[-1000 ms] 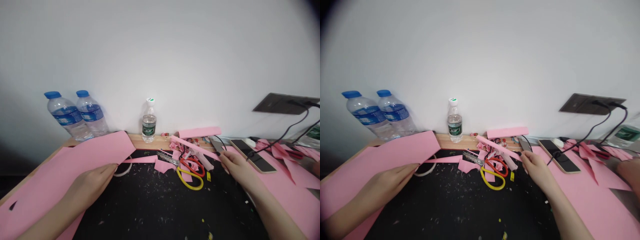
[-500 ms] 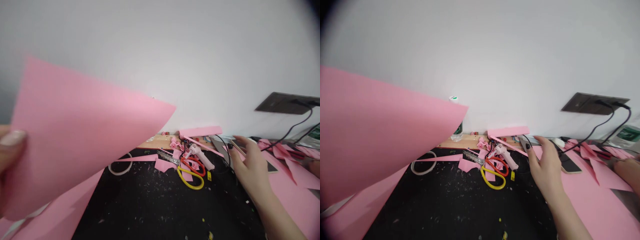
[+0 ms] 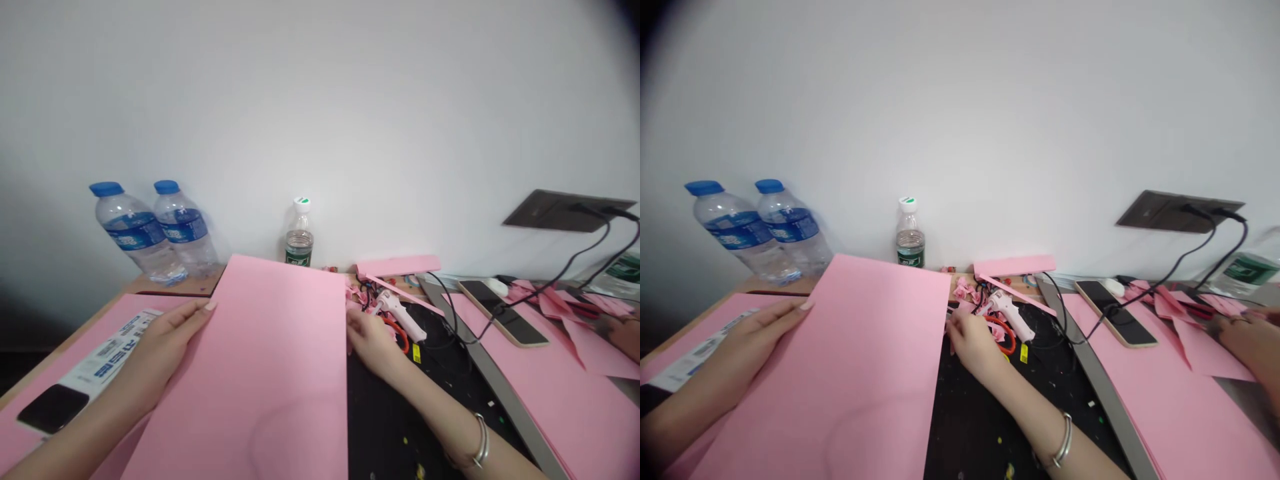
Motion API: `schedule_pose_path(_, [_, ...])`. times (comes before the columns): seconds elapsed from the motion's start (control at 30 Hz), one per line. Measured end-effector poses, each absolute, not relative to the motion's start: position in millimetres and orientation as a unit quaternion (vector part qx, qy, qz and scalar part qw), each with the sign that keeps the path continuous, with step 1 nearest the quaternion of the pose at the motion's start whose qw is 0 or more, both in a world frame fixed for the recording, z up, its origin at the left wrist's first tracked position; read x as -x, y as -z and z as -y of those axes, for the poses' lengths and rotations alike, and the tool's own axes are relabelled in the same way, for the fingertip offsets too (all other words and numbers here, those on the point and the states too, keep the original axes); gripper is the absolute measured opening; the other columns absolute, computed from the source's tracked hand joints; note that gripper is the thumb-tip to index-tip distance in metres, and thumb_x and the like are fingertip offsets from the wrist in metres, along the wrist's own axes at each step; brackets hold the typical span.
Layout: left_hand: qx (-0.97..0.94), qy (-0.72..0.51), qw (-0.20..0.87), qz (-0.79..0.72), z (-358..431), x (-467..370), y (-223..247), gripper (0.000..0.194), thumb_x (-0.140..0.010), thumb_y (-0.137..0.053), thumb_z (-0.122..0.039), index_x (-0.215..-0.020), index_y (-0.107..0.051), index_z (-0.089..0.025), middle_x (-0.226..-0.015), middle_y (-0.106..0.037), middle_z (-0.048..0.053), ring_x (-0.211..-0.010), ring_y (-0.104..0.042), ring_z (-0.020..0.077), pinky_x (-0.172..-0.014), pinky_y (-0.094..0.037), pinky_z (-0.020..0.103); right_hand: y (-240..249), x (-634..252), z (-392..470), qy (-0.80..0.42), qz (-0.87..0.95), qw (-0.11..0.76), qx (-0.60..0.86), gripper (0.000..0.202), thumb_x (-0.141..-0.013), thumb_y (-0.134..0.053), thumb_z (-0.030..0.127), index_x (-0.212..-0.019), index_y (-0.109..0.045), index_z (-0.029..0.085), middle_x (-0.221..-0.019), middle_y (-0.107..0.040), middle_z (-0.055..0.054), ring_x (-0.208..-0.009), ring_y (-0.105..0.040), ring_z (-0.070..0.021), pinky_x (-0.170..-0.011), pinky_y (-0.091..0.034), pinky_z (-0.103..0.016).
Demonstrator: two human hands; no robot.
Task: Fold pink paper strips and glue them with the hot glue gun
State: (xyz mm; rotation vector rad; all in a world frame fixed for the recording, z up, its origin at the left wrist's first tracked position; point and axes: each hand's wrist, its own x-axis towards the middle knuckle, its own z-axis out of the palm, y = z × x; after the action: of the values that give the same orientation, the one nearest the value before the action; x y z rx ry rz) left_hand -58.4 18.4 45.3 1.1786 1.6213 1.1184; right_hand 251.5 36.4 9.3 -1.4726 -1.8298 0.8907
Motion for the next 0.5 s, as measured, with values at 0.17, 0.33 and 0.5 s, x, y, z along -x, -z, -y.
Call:
schedule_pose_path(0.17, [-0.448,-0.404,0.398,-0.691,-5.2,65.7,-34.0,0.048,-0.074,-0.061,-0.054,-0.11,-0.062,-0.023,-0.116,-0.068,0.001,-0.125,-0.047,0.0265,-0.064,-0.057,0.023,-31.0,-270.8,-39.4,-0.387,0.616,0.395,0.561,0.024,-0.084,-0.048,0.026,-0.061,-0.04,0.022,-0.043,-0.048,0.006,-0.036,-0.042,-0.0095,-0.038,-0.03,-0.02])
schedule_pose_path(0.33, [-0.464,-0.365,0.379,-0.712,-4.1,70.1,-28.9,0.052,-0.074,-0.055,-0.057,-0.111,-0.061,-0.02,-0.128,-0.061,0.004,-0.13,-0.042,0.0294,-0.084,-0.054,0.032,-55.0,-288.9,-39.4,-0.441,0.538,0.479,0.534,0.027,-0.083,-0.051,0.041,-0.067,-0.041,0.021,-0.049,-0.047,0.007,-0.033,-0.031,-0.005,-0.034,-0.019,-0.018])
schedule_pose_path(0.5, [-0.392,-0.371,0.394,-0.744,-2.5,48.2,-47.6,0.049,-0.055,-0.057,-0.055,-0.091,-0.064,-0.023,-0.132,-0.056,0.002,-0.137,-0.028,0.0294,-0.087,-0.055,0.033,-72.1,-301.2,-51.3,-0.499,0.5,0.491,0.51,0.026,-0.075,-0.056,0.043,-0.071,-0.045,0.021,-0.049,-0.042,0.008,-0.031,-0.022,-0.0038,-0.031,-0.017,-0.018])
